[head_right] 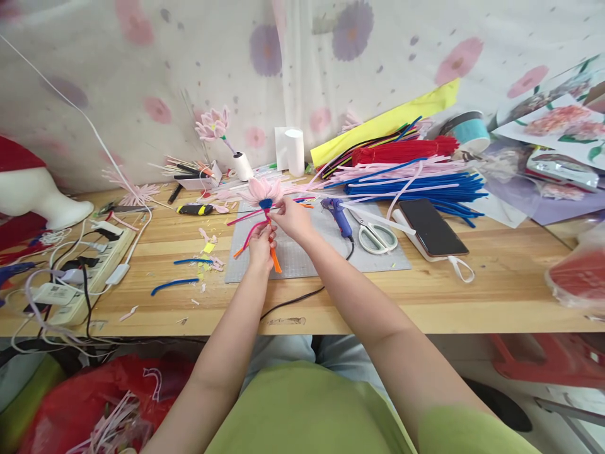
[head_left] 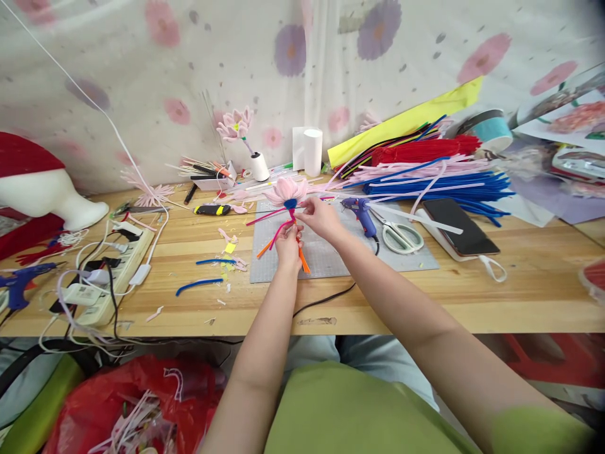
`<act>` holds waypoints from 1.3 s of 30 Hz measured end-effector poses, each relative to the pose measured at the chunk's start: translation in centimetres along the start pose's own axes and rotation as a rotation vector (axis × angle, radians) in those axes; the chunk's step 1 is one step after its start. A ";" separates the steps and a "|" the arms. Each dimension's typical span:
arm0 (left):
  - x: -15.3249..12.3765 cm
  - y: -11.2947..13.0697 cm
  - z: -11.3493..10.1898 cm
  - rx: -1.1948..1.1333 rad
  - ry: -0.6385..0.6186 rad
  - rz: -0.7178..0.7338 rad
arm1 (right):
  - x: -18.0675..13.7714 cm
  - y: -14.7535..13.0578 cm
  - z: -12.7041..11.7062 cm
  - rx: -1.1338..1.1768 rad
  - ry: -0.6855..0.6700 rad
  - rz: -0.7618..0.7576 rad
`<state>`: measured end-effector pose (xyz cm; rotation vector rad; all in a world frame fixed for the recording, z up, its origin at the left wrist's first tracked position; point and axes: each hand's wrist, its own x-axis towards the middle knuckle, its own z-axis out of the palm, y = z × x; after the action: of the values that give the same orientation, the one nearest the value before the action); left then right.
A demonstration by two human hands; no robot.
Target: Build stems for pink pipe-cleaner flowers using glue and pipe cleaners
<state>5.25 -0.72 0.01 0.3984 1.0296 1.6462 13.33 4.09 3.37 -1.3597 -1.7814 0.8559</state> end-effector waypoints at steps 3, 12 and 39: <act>0.3 -0.4 0.1 -0.051 0.026 0.026 | -1.1 -1.4 0.1 -0.248 -0.105 -0.366; 0.9 -0.3 -0.4 -0.054 0.023 0.033 | -1.4 -2.6 0.8 -0.240 -0.172 -0.438; -1.8 2.4 -0.2 -0.427 -0.296 -0.365 | -1.7 2.4 4.1 0.942 -0.518 0.458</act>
<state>4.28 -2.49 2.28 0.1480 0.4763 1.3770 11.31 2.67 -0.97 -0.9244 -1.0743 2.1071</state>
